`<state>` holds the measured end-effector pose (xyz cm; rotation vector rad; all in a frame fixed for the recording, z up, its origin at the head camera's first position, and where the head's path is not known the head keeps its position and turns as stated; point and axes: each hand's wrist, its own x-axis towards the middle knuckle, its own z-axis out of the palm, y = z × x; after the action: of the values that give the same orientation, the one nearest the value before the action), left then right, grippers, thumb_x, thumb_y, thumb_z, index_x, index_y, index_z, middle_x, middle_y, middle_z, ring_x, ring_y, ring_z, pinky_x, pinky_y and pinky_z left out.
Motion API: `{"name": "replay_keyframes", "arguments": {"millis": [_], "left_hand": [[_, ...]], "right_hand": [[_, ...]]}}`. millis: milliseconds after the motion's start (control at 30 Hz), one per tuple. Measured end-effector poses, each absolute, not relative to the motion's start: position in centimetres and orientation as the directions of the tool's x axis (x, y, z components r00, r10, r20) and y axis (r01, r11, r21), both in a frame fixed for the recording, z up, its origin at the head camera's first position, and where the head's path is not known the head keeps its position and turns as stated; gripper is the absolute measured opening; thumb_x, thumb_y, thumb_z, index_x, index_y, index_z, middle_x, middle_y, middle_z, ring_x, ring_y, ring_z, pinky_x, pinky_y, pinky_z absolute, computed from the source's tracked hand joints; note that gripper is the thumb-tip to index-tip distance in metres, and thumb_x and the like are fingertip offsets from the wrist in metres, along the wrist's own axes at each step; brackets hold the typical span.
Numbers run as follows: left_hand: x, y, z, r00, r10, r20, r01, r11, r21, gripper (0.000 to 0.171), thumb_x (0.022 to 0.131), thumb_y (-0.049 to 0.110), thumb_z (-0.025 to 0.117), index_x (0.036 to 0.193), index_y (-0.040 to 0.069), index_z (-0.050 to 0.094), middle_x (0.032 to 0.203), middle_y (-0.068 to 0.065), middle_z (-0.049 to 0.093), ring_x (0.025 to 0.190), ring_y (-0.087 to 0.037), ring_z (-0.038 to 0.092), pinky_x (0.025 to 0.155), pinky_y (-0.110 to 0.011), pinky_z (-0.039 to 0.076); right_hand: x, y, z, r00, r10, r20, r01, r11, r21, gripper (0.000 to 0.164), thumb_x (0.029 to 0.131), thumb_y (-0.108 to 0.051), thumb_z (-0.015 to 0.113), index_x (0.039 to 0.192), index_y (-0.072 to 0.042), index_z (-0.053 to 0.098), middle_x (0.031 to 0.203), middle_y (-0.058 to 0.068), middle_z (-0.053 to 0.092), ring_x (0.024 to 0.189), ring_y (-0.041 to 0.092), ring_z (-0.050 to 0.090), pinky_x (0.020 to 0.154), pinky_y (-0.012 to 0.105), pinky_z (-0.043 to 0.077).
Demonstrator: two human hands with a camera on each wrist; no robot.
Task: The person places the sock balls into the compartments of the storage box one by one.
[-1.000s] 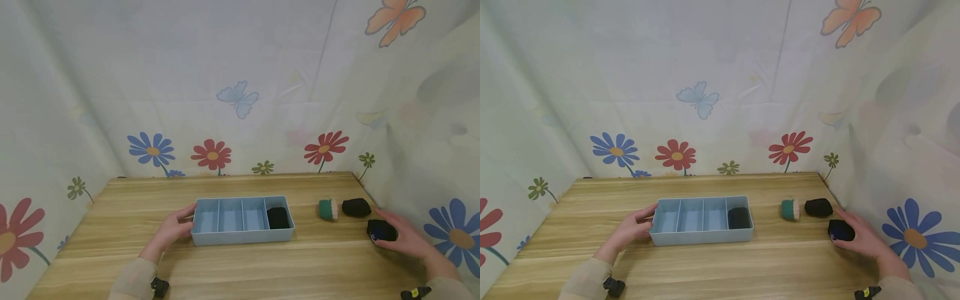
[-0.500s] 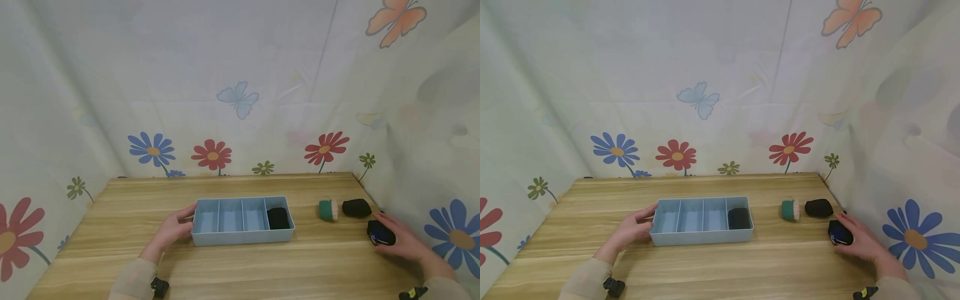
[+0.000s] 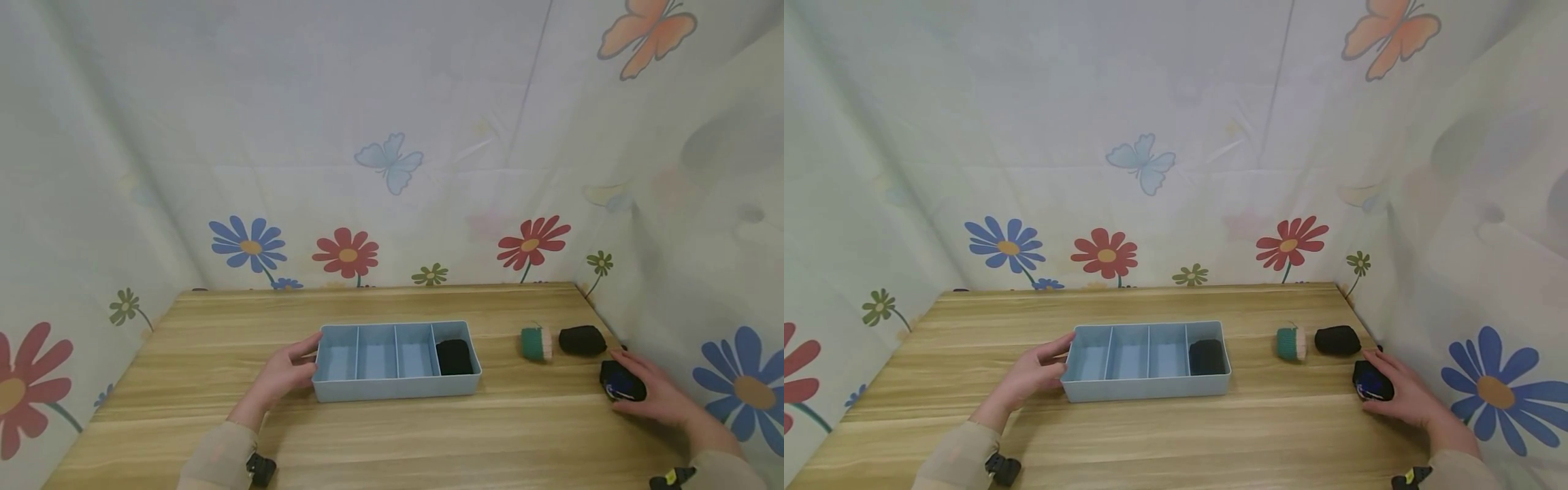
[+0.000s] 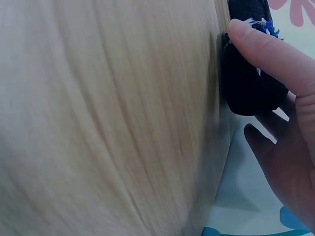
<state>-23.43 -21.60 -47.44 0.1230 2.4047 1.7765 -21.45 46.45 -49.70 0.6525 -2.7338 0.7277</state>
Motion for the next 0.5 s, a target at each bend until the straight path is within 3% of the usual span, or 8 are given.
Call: {"name": "replay_keyframes", "arguments": {"millis": [233,500], "left_hand": [[-23.33,-21.63,-47.42,-0.984,0.165,-0.067,-0.017,0.288,0.957,0.068,0.087,0.001,0.06,0.152,0.008,0.04,0.153,-0.023,0.037,0.127,-0.043,0.05,0.088,-0.044,0.055],[-23.28,-21.66,-47.34,-0.984,0.168,-0.064,-0.014,0.284,0.959,0.068,0.087,0.002,0.06,0.152,0.008,0.04,0.153,-0.022,0.037,0.128,-0.043,0.05,0.088,-0.044,0.055]], "right_hand": [[-20.99,46.13,-49.4,-0.909,-0.323,0.263,-0.412,0.793,-0.449,0.1,0.067,-0.012,0.087,0.153,-0.01,0.036,0.133,0.038,0.039,0.115,0.058,0.038,0.082,0.07,0.036],[-21.1,46.08,-49.53,-0.908,-0.317,0.274,-0.414,0.782,-0.465,0.096,0.068,-0.009,0.087,0.151,-0.007,0.039,0.132,0.038,0.041,0.115,0.059,0.039,0.083,0.07,0.035]]}}
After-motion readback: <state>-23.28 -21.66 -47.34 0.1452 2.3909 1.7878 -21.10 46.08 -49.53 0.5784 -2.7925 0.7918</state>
